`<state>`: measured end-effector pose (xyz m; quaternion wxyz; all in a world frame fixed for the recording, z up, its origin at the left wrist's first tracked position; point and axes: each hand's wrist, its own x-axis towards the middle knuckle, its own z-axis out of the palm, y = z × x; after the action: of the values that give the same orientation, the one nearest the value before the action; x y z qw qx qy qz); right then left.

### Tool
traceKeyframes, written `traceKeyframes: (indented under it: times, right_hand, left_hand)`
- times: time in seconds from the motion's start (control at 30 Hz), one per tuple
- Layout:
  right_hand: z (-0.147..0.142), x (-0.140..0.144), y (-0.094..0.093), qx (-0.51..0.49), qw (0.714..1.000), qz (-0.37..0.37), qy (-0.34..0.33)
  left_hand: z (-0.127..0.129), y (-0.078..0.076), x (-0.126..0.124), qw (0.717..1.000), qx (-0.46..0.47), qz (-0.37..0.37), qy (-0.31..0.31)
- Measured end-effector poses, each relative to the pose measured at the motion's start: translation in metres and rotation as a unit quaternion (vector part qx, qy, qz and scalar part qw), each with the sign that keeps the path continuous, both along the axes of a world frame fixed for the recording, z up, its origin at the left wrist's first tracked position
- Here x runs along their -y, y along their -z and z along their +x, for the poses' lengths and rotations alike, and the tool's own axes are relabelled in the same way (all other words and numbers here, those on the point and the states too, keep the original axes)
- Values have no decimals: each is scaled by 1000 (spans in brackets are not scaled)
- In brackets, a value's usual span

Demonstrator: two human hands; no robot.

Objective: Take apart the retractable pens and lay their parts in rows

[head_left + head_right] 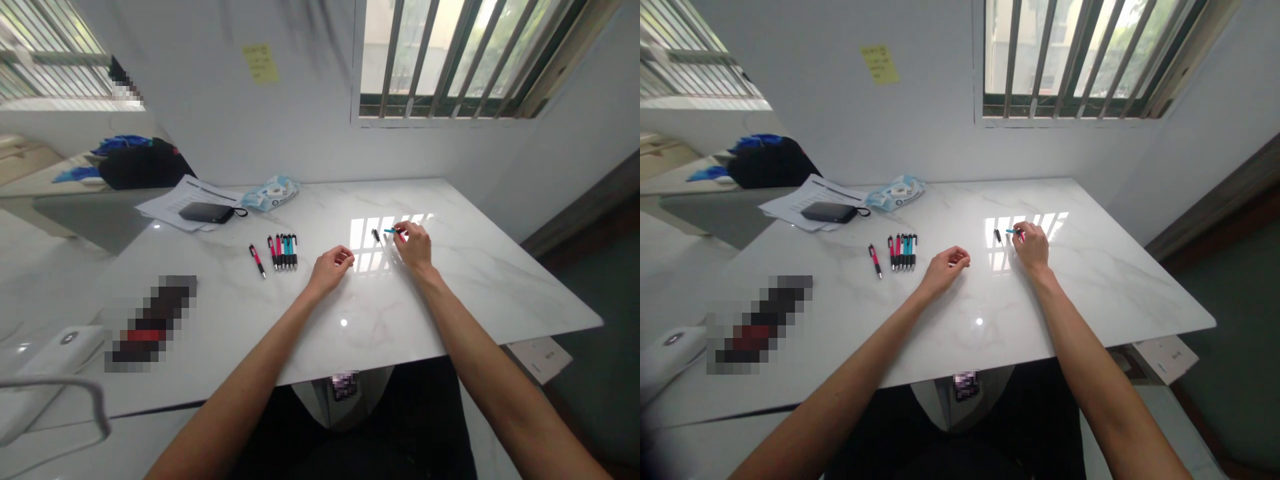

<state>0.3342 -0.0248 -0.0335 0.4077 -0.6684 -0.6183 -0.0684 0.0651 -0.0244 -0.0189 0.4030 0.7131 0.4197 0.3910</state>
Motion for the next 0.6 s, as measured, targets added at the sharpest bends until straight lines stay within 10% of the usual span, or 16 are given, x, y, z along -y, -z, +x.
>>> traceKeyframes:
  times: [0.6]
  right_hand:
    - [-13,-4,13,23,994,-101,-15]
  left_hand:
    - [74,7,-49,964,-249,88,-38]
